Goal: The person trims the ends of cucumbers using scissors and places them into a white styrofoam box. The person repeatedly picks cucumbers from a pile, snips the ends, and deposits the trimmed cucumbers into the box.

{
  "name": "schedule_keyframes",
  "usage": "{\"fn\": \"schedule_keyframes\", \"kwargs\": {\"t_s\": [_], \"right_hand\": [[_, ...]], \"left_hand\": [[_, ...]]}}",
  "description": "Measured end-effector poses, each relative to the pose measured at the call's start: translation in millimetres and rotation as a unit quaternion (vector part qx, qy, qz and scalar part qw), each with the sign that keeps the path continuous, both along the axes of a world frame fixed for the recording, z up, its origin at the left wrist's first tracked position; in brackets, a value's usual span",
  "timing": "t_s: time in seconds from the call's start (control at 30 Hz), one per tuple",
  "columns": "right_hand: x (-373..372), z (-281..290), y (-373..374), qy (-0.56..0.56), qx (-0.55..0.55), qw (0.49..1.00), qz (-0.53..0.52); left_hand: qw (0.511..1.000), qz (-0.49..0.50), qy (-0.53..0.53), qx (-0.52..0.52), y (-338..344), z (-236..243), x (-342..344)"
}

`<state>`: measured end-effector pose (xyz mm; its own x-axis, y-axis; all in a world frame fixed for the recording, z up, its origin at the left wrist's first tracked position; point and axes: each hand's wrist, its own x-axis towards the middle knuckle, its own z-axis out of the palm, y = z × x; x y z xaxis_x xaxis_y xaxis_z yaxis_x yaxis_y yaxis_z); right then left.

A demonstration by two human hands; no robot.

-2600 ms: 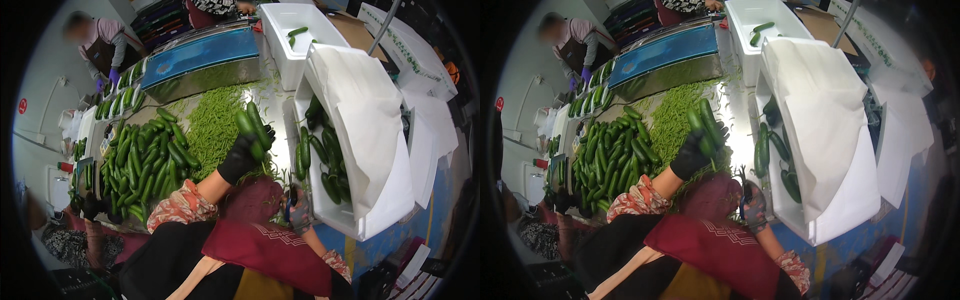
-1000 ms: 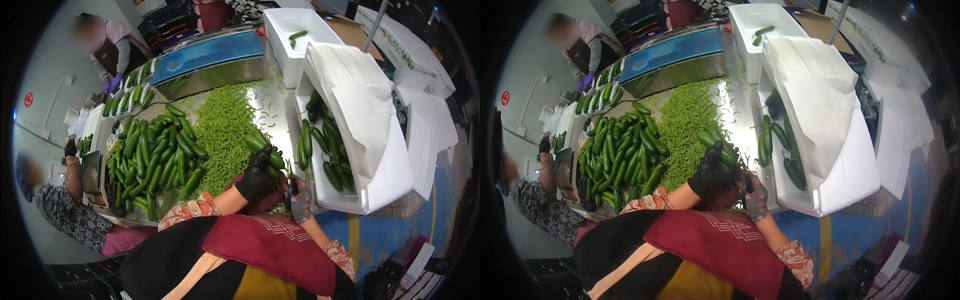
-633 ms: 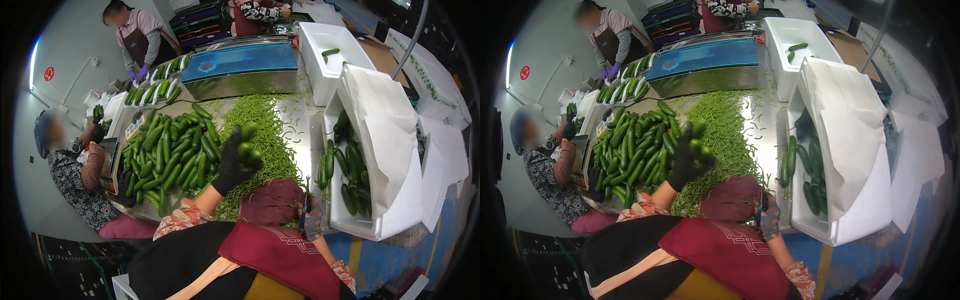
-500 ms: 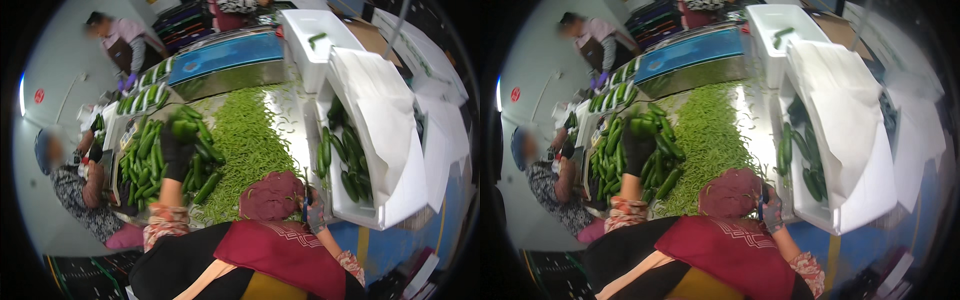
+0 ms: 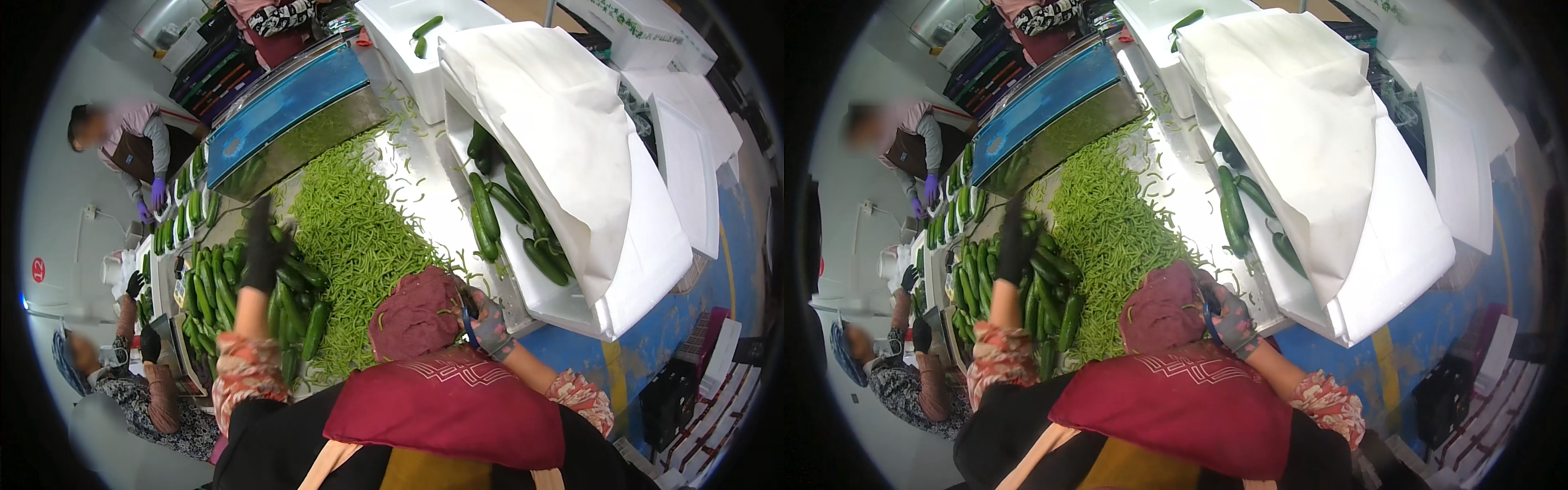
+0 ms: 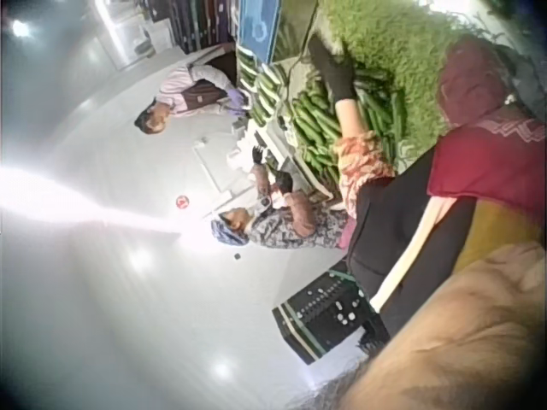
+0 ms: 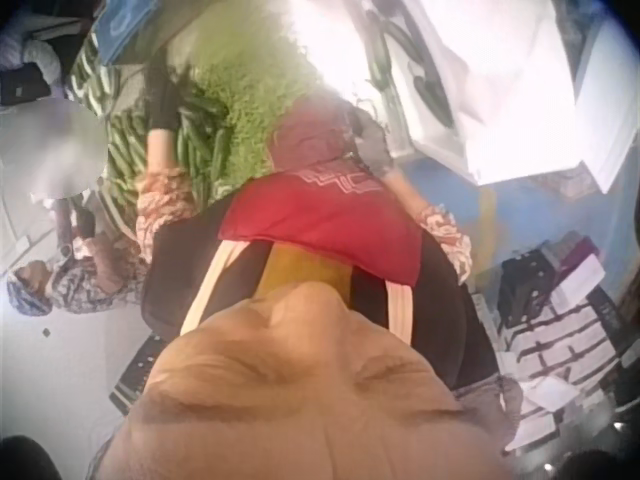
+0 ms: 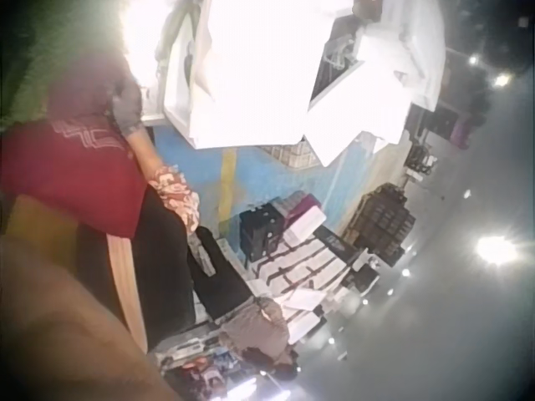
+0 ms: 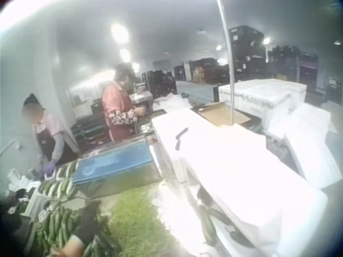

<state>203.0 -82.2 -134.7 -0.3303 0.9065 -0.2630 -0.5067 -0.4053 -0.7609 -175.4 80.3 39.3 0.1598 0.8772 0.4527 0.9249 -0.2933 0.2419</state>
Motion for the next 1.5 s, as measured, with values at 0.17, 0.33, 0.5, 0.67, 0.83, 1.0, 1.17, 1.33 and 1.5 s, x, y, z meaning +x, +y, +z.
{"fn": "schedule_keyframes", "kwargs": {"t_s": [0.17, 0.33, 0.5, 0.67, 0.83, 1.0, 1.17, 1.33, 1.5], "right_hand": [[9, 24, 9, -0.206, 0.083, 0.975, 0.012], [20, 27, -4, 0.011, -0.018, 0.998, -0.057], [22, 6, -3, -0.173, 0.057, 0.983, -0.024], [11, 22, -13, 0.031, -0.013, 0.994, -0.104], [21, 17, -10, -0.086, -0.031, 0.995, -0.031], [21, 12, -10, -0.310, 0.157, 0.935, -0.073], [20, 23, 1, -0.168, 0.009, 0.985, -0.033], [13, 18, 7, -0.182, 0.088, 0.979, -0.011], [9, 64, 12, -0.178, 0.114, 0.976, -0.048]], "left_hand": [[0.931, -0.362, 0.036, -0.045, 28, -53, 206], [0.902, -0.402, 0.156, 0.015, 34, -75, 282], [0.865, -0.444, 0.199, -0.120, 32, -87, 267], [0.865, -0.498, 0.059, -0.029, 13, -104, 274], [0.889, -0.419, 0.162, -0.086, 7, -106, 276], [0.935, -0.335, 0.030, -0.110, 6, -81, 249], [0.965, -0.247, -0.011, -0.090, -26, -46, 226], [0.969, -0.237, -0.008, -0.064, -48, -39, 215], [0.976, -0.205, -0.001, -0.080, -63, -40, 211]]}}
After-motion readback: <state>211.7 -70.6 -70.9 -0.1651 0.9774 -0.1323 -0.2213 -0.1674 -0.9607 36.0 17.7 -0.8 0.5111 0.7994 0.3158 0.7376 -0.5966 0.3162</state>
